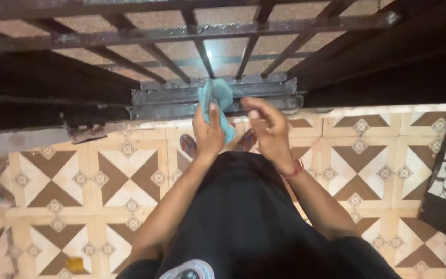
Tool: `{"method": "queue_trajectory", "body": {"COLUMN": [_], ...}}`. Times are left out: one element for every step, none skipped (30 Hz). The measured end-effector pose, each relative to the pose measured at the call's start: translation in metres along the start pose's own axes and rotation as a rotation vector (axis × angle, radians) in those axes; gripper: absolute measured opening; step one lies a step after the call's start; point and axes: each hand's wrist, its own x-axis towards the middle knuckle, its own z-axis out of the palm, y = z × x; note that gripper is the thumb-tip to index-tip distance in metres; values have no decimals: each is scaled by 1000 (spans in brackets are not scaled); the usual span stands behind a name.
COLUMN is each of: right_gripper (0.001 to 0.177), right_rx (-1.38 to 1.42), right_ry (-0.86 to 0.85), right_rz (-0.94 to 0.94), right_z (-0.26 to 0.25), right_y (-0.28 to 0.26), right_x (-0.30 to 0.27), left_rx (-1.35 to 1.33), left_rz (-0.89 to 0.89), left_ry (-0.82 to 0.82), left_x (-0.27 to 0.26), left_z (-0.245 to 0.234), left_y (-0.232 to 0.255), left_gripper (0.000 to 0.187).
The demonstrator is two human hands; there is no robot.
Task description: The person cleans a metal gate by wiping the bars and frame with a cloth.
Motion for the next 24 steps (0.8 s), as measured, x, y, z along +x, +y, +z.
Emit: {"method": "queue_trajectory", "body": {"right_gripper": [41, 35, 35, 37, 40, 40, 37, 33, 33, 26, 20, 20, 19, 18, 18, 18, 17, 17, 19, 22, 22, 19, 17, 17], "right_rx": [-135, -266, -266, -270, -274, -277, -240, -199, -197, -189, -181, -180, -193, -207, -207, -207, -206, -212, -205, -191, -192, -163, -133, -134], "right_ry": [104, 212, 215, 240, 264, 254, 266, 280, 271, 283, 296, 289, 273, 263, 262, 241, 220, 207, 217, 224, 209, 188, 166, 169], "right_rz": [-343, -698, -719, -755, -793, -794, -801, -819, -830, -828, -826, -840, -855, -863, -871, -859, -847, -843, -825, -815, -819, -792, -764, -765], "right_z": [-6, -11, -16, -22, -26, -27, -28, -29, -32, -36, -39, -40, -41, -44, -45, -47, -50, -51, -51, -48, -48, -46, -45, -45], "right_y": [-7, -18, -30, -29, -23, -21, -19, -19, -21, -17, -12, -13, -15, -17, -19, -17, -14, -10, -6, -5, -4, -3, -2, 1], "right_x": [-6, -1, 13, 13, 9, 8, 6, 10, 16, 15, 13, 16, 17, 18, 23, 25, 27, 30, 33, 38, 39, 40, 41, 41], "left_rx": [-8, -13, -122, -224, -184, -148, -123, -97, -97, -97, -97, -101, -62, -22, -24, -125, -228, -232, -104, 36, 39, -87, -214, -215], "left_rz": [-191, -171, 211, 545, 530, 540, 541, 553, 564, 405, 248, 262, 393, 518, 526, 595, 662, 658, 827, 998, 1000, 908, 814, 815], "left_ry": [32, 31, 4, -10, 0, 6, 55, 103, 113, 22, -70, -63, -19, 17, 19, -80, -180, -167, -99, -28, -13, -74, -131, -134], "left_x": [4, 15, 24, 12, 17, 34, 37, 45, 58, 64, 63, 63, 60, 56, 53, 49, 46, 41, 38, 37, 31, 24, 22, 22], "left_z": [9, 18, 27, 36, 50, 64, 74, 79, 80, 78, 75, 73, 70, 68, 64, 60, 56, 53, 51, 46, 42, 38, 36, 39], "left_y": [16, 35, 52, 54, 56, 62, 65, 70, 77, 79, 82, 92, 105, 121, 138, 154, 169, 183, 197, 209, 217, 222, 223, 220], "left_gripper": [53, 53, 51, 50, 47, 44, 38, 32, 32, 24, 29, 29, 31, 34, 34, 27, 23, 23, 18, 15, 15, 17, 19, 19]}}
